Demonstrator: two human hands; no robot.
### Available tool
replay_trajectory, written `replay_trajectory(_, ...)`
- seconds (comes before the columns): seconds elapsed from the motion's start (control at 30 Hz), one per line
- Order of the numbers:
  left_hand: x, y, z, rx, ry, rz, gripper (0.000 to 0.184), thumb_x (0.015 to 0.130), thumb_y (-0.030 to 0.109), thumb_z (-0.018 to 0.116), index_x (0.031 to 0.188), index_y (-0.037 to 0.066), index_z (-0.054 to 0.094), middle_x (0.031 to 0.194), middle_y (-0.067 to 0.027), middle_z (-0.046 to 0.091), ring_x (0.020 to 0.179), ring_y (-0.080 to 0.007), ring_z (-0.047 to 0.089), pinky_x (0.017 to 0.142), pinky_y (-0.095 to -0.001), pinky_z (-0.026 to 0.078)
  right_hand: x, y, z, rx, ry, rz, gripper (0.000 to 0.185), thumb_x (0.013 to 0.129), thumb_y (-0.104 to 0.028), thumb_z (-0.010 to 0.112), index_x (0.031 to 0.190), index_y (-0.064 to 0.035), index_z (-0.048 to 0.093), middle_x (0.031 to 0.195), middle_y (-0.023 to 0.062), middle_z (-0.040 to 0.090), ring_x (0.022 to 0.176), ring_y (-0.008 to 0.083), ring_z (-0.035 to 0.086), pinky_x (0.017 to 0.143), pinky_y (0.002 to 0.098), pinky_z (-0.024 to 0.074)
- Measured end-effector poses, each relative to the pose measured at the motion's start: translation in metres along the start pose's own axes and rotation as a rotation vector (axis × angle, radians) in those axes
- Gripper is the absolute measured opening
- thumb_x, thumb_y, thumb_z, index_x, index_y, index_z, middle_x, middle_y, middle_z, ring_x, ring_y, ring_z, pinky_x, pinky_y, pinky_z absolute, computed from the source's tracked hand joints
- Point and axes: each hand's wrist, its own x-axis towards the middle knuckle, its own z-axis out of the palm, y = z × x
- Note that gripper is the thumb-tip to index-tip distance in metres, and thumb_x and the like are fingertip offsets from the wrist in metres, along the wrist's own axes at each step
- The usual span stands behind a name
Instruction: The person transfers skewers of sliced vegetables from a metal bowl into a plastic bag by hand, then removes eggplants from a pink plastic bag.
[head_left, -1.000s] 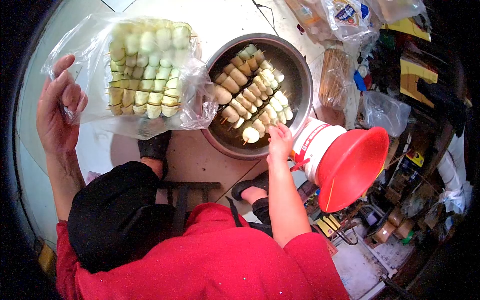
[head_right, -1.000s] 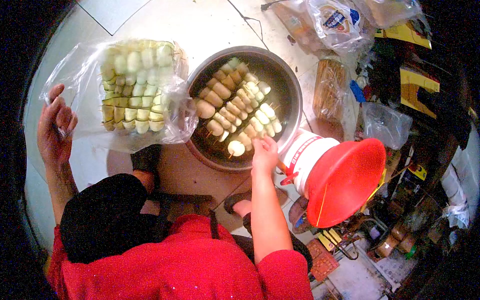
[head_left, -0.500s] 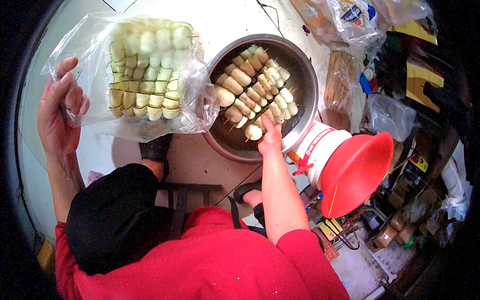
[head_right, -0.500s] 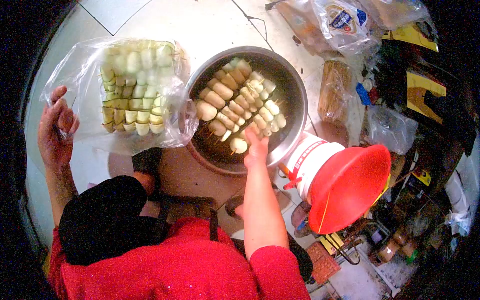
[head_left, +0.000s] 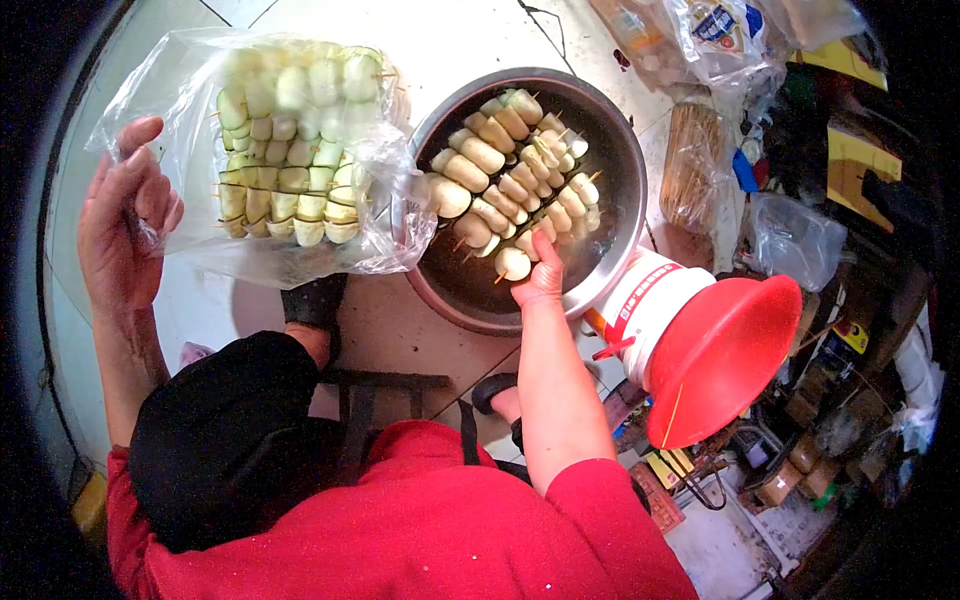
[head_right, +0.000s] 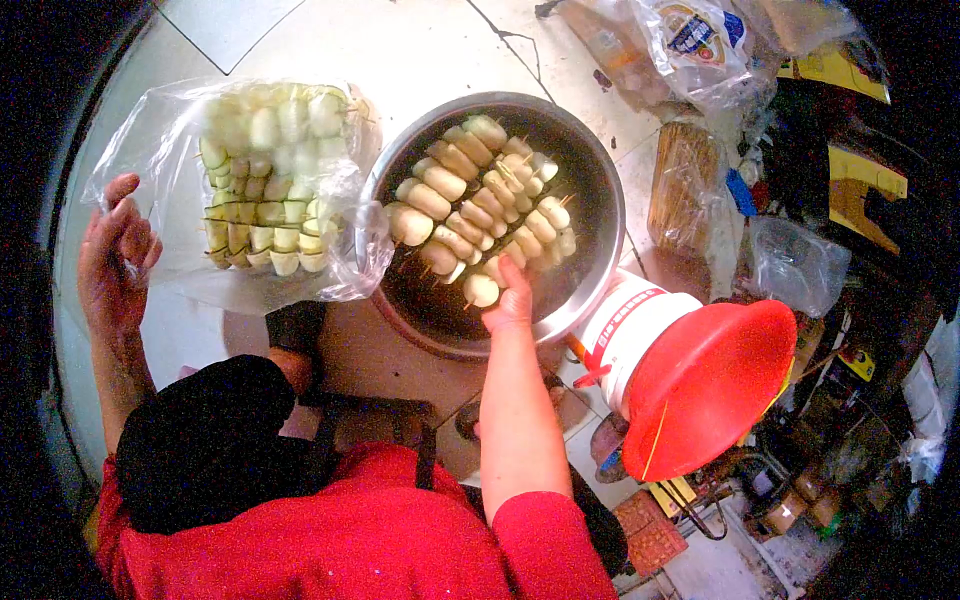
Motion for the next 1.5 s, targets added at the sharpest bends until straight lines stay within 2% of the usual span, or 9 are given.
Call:
replay_trajectory(0.43,0.001,-0.004,0.0,-0.006,-0.035,0.006,0.038,0.091,0.016,0.051,0.123,-0.002,0.045,0.063,0.0056,0.035,0.051,-0.0029,0.034,0.046,-0.0198,0.029,0.001,-0.003,-0.005,0.046,0.047,0.012,0.057,0.078,-0.024,0.07,0.127,-0.0083,0.047,0.12,0.0081,0.057,0.108,0.027,0.055,0.093,0.0411,0.0456)
replay_trajectory(0.67,0.001,-0.006,-0.004,-0.024,-0.046,0.01,0.037,0.092,0.019,0.051,0.122,-0.001,0.049,0.061,0.0061,0.034,0.052,-0.0034,0.033,0.049,-0.0201,0.03,-0.006,-0.014,-0.014,0.05,-0.028,0.016,0.055,0.08,-0.021,0.067,0.129,-0.0079,0.045,0.12,0.0084,0.056,0.108,0.0272,0.056,0.092,0.0408,0.0463)
replay_trajectory(0.73,0.001,-0.006,-0.002,-0.026,-0.037,0.005,0.036,0.092,0.021,0.05,0.121,-0.001,0.051,0.059,0.0067,0.032,0.052,-0.0038,0.031,0.052,-0.0208,0.031,-0.012,-0.022,-0.022,-0.044,0.014,0.032,0.054,0.081,-0.022,0.065,0.129,-0.0071,0.045,0.122,0.0109,0.056,0.112,0.0295,0.054,0.098,0.0436,0.0425)
replay_trajectory(0.9,0.0,-0.005,-0.006,-0.06,-0.068,0.009,0.036,0.092,0.02,0.051,0.12,-0.001,0.051,0.06,0.0062,0.034,0.053,-0.0036,0.031,0.054,-0.0206,0.031,-0.033,-0.051,-0.036,-0.189,0.11,0.078,0.041,0.081,-0.017,0.065,0.118,-0.0056,0.051,0.101,0.0109,0.062,0.09,0.0291,0.062,0.082,0.047,0.0519)
replay_trajectory(0.93,-0.001,-0.005,-0.007,-0.069,-0.065,0.008,0.036,0.092,0.02,0.051,0.12,-0.001,0.051,0.06,0.0062,0.034,0.053,-0.0036,0.031,0.054,-0.0206,0.031,-0.039,-0.06,-0.04,-0.252,0.102,0.071,0.051,0.079,-0.01,0.065,0.126,-0.0071,0.046,0.112,0.0075,0.058,0.098,0.0236,0.059,0.082,0.0386,0.0514)
replay_trajectory(1.0,-0.001,-0.005,-0.01,-0.067,-0.084,0.024,0.036,0.092,0.021,0.051,0.12,-0.002,0.051,0.061,0.006,0.034,0.053,-0.0034,0.032,0.053,-0.0206,0.031,-0.055,-0.078,-0.022,-0.4,0.15,0.123,0.052,0.078,-0.008,0.066,0.125,-0.0066,0.047,0.111,0.007,0.058,0.097,0.0226,0.059,0.082,0.0366,0.0504)
replay_trajectory(1.13,-0.004,-0.004,-0.012,-0.055,-0.09,0.032,0.037,0.091,0.021,0.051,0.12,-0.002,0.051,0.06,0.0059,0.034,0.054,-0.0032,0.032,0.053,-0.0203,0.031,-0.074,-0.094,-0.006,-0.676,0.182,0.008,0.051,0.077,-0.007,0.068,0.123,-0.0058,0.048,0.105,0.0074,0.061,0.09,0.0224,0.062,0.079,0.0371,0.0527)
replay_trajectory(1.3,-0.01,0.0,-0.007,0.055,0.048,0.077,0.038,0.09,0.02,0.053,0.121,0.0,0.051,0.067,0.006,0.039,0.057,-0.0028,0.036,0.054,-0.0179,0.031,-0.092,-0.109,0.012,-0.868,0.179,0.119,0.057,0.072,-0.006,0.072,0.123,-0.005,0.048,0.104,0.0067,0.06,0.088,0.0197,0.061,0.075,0.0331,0.052)
replay_trajectory(1.5,-0.016,0.008,-0.006,0.227,0.02,0.116,0.037,0.089,0.019,0.054,0.12,-0.001,0.053,0.075,0.0036,0.046,0.061,-0.0024,0.042,0.05,-0.0164,0.029,-0.105,-0.111,0.032,-1.002,0.172,0.133,0.055,0.069,-0.007,0.075,0.117,-0.0016,0.049,0.103,0.0088,0.061,0.088,0.019,0.061,0.073,0.0325,0.0518)
